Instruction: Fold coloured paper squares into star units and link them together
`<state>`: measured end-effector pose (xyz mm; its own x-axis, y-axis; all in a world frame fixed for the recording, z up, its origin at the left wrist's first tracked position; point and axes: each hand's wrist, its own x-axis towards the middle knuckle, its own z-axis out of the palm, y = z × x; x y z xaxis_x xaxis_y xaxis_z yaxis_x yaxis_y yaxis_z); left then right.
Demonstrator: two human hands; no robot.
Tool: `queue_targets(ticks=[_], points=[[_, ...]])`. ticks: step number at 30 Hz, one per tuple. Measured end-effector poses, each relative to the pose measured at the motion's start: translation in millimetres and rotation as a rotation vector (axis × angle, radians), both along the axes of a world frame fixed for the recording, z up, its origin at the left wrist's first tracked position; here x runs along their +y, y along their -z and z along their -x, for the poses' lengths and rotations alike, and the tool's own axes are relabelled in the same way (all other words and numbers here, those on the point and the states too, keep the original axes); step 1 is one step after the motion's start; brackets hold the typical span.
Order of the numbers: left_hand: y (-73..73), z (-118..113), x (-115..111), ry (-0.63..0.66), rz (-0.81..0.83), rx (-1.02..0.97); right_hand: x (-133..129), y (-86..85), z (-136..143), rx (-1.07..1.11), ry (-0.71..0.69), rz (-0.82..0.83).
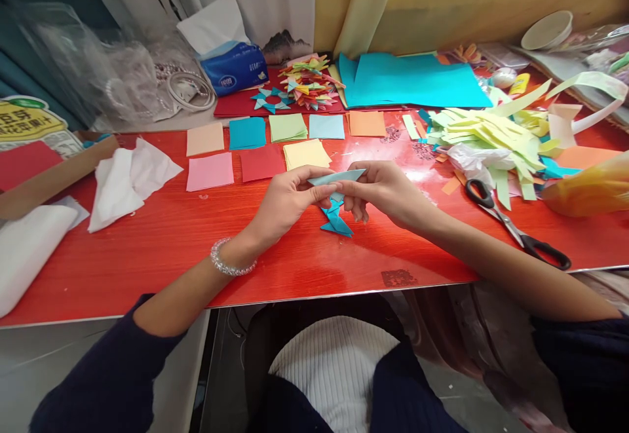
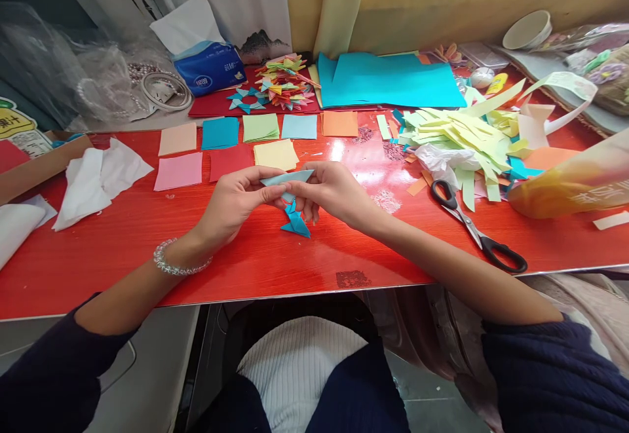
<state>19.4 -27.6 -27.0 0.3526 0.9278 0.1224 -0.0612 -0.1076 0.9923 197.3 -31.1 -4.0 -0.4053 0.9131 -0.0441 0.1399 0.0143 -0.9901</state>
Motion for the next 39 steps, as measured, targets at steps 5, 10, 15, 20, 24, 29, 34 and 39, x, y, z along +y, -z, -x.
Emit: queue_targets(ticks=[5,10,15,20,24,29,34,39], points=[[-1.6,0.6,0.0,-0.004,0.031,-0.008,-0.9,-1.6,0.3,-0.004,-0.007,0.006],[-2.1,0.3,-0.8,-0.006,0.059,0.0,-1.1,-1.9,0.1,0.017,-0.016,0.016],[-6.8,1.0,-1.3,-0.022,0.028,0.045,-0.7,-1.2,-0.7,0.01,-0.019,0.022],[-9.0,2.3,-1.5,-0.049,-0.01,0.171,-3.1,-0.9,-0.2,0.003,-0.048,0.033],[-5.2,2.8,-0.8,-0.054,-0.025,0.191,-2.4,-1.1,0.1,-0.023,-0.043,0.039],[-6.3,3.2,1.0,-0.043,0.007,0.142,1.8,-0.6,-2.2,-0.032,-0.037,0.01],[-11.6,6.7,5.3,-0.04,0.111,0.126,4.5,-1.4,-5.2,-0.006,-0.022,0.009],[-13.9,9.1,6.9,-0.044,0.041,0.205,5.7,-2.2,-6.5,-0.005,-0.03,-0.001]])
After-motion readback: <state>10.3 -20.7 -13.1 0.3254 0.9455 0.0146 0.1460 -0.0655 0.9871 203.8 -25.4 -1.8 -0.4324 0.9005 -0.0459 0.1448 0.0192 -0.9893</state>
